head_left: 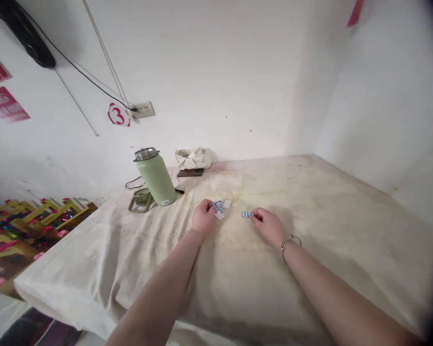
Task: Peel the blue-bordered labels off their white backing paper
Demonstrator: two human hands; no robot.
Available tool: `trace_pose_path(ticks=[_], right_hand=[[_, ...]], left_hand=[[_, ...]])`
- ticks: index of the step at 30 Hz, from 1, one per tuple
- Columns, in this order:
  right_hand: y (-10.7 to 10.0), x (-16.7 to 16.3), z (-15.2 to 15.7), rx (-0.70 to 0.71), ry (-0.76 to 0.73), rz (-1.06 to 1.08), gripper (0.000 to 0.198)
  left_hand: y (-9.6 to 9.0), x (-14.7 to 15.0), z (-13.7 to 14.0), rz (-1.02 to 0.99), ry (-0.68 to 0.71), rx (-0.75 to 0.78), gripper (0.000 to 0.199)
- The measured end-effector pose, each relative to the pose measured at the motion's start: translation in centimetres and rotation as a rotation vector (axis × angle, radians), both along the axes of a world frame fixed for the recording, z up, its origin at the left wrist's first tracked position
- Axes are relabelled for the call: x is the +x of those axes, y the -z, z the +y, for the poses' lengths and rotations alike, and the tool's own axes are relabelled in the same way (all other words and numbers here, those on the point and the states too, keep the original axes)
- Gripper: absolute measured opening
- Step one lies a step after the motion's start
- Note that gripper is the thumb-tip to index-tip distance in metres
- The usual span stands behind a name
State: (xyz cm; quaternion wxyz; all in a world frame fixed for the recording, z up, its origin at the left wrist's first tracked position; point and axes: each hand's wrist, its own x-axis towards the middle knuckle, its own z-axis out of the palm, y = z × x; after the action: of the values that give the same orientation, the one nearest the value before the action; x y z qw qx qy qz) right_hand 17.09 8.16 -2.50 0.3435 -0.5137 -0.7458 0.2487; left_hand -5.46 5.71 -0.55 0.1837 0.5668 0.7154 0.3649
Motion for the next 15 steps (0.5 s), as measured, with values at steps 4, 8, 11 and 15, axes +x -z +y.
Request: trace_pose_path(ticks=[4, 8, 11, 15], right_hand=[[-0.4, -0.3, -0.3, 0.004, -0.012, -0.023, 0.022], [-0.7, -0.6, -0.3, -0.003, -0.068, -0.050, 0.022], [-0.7, -0.7, -0.2, -0.029, -0.123, -0.062, 0.022], [-0.3, -1.1, 0.1, -0.071, -0.201, -0.074, 0.021]], left_hand=[[-0.2, 0.1, -0.6, 0.014, 0.043, 0.023, 0.031], [-0.2, 0.4, -0.8, 0.038, 0.099, 0.076, 0.017], [-0.2, 0.8, -0.8, 0.068, 0.127, 0.112, 0.013], [-0.5, 1.3, -1.0, 0.114, 0.187, 0.125, 0.013]])
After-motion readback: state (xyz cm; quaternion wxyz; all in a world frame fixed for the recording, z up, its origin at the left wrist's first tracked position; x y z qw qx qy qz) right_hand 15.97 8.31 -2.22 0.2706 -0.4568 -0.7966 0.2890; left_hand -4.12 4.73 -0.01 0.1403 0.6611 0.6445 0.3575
